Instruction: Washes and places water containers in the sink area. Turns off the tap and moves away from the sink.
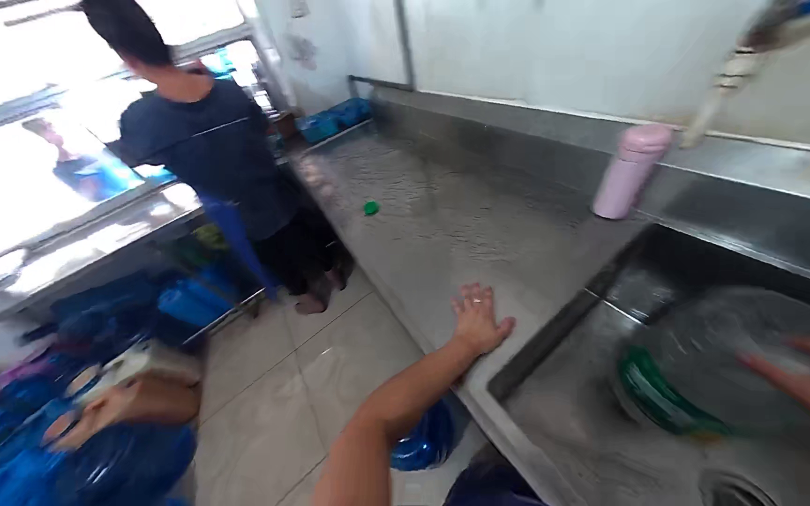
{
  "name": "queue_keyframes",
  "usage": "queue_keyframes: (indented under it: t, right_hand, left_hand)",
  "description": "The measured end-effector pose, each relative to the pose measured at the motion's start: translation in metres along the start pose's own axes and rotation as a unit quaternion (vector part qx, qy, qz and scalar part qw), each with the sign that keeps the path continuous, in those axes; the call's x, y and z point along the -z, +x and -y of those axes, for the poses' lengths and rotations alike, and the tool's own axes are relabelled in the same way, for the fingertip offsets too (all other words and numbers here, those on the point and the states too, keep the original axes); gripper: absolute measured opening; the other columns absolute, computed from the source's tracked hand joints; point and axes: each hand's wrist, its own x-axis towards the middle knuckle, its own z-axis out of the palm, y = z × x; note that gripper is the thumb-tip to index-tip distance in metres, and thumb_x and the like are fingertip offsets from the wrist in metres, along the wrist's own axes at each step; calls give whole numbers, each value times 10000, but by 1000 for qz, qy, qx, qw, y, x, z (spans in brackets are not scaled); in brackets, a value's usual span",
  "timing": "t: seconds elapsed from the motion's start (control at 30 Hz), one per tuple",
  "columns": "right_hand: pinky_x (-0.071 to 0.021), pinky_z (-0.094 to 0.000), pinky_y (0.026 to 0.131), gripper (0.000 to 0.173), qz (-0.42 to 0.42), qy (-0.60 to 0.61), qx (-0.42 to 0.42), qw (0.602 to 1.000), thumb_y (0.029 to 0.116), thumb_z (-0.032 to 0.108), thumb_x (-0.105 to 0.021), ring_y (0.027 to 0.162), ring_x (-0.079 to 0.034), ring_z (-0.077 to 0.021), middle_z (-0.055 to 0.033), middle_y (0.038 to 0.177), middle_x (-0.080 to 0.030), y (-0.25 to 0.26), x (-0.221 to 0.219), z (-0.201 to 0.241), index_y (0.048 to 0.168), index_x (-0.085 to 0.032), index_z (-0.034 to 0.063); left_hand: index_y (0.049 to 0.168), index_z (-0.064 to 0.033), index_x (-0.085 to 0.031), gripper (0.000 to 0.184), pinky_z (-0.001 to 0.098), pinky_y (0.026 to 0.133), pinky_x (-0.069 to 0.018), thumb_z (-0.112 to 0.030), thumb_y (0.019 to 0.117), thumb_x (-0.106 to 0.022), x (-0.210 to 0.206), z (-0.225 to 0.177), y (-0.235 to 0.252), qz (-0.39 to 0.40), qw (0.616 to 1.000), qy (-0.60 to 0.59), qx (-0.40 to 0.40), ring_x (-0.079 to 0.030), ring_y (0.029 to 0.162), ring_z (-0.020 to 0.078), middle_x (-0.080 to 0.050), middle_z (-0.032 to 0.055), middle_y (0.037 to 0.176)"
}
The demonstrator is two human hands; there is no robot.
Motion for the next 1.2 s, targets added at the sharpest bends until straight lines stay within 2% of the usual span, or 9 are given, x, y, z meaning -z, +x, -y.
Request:
queue_keyframes:
  t: [0.13,0.23,0.37,0.7,0.8,0.9,1.03,1.13,1.2]
  right_hand:
    - [-288,-825,1014,821,-30,2,25,999,653,569,-850,1411,-247,-671,-349,1542,-386,-5,-13,4,1213,-704,-13]
    - [-222,-837,1030,781,-46,47,-91,994,723,489,-881,1433,-175,-661,-347,1576,-313,-6,-5,4,1266,-663,-28]
    - [-291,-826,1010,826,-86,32,-25,995,596,572,-880,1403,-248,-676,-342,1521,-417,-17,-20,-1,1182,-727,10]
    - [-256,-826,1033,710,-213,37,-55,975,860,667,-539,1348,-313,-709,-308,1455,-519,-43,-46,11,1049,-761,19]
    - [-287,-771,1071,768,-239,73,-69,966,815,699,-579,1378,-316,-668,-369,1493,-433,-53,-51,6,1112,-743,10]
    - [-314,-508,1185,925,-276,287,-138,907,851,560,-591,1500,-274,-429,-357,1614,-207,-66,-48,-23,1430,-428,-143]
    - [-340,-463,1171,882,-240,476,-219,817,941,456,-484,1497,-309,-296,-240,1652,-228,-48,-51,-13,1616,-143,2]
    - [-380,-503,1127,865,-194,416,-170,872,948,420,-543,1441,-382,-370,-293,1602,-298,-39,10,29,1609,-187,-10]
    - [-486,-463,1018,1136,-229,314,-74,918,800,729,-586,1304,-526,-343,-302,1493,-445,-49,63,64,1575,-283,-44]
  left_hand:
    - [1604,-32,-285,714,738,1181,-19,-448,1056,-478,21,-32,38,-5,997,-13,-82,-68,1560,465,-150,252,1681]
    - [1576,-7,-336,675,700,1186,-159,-408,1060,-505,57,-84,73,-29,987,-27,-156,-208,1527,476,-233,278,1648]
    - [1526,30,-402,651,684,1107,-325,-344,1029,-594,112,-178,127,-119,950,-92,-275,-344,1447,501,-338,310,1580]
    - [1565,16,-339,874,708,1156,-244,-372,904,-759,236,-377,198,-182,906,-87,-371,-294,1491,470,-358,283,1587]
    - [1587,14,-292,1058,749,1168,-123,-324,772,-875,184,-349,186,-136,901,96,-401,-130,1528,521,-221,288,1649]
    - [1600,-10,-280,1098,716,1191,-150,-409,771,-877,54,-243,136,85,890,129,-430,-158,1530,502,-173,298,1659]
    - [1570,119,-153,1170,530,1203,-330,-137,723,-920,-87,-172,49,251,901,-225,-272,-385,1453,444,-339,354,1562]
    - [1487,113,-384,1011,516,1114,-447,-173,691,-938,-41,-175,32,135,896,-316,-280,-580,1285,395,-587,327,1344]
    - [1433,152,-428,1086,433,1044,-508,-368,620,-925,18,-172,23,67,843,-378,-377,-631,1212,286,-629,277,1296]
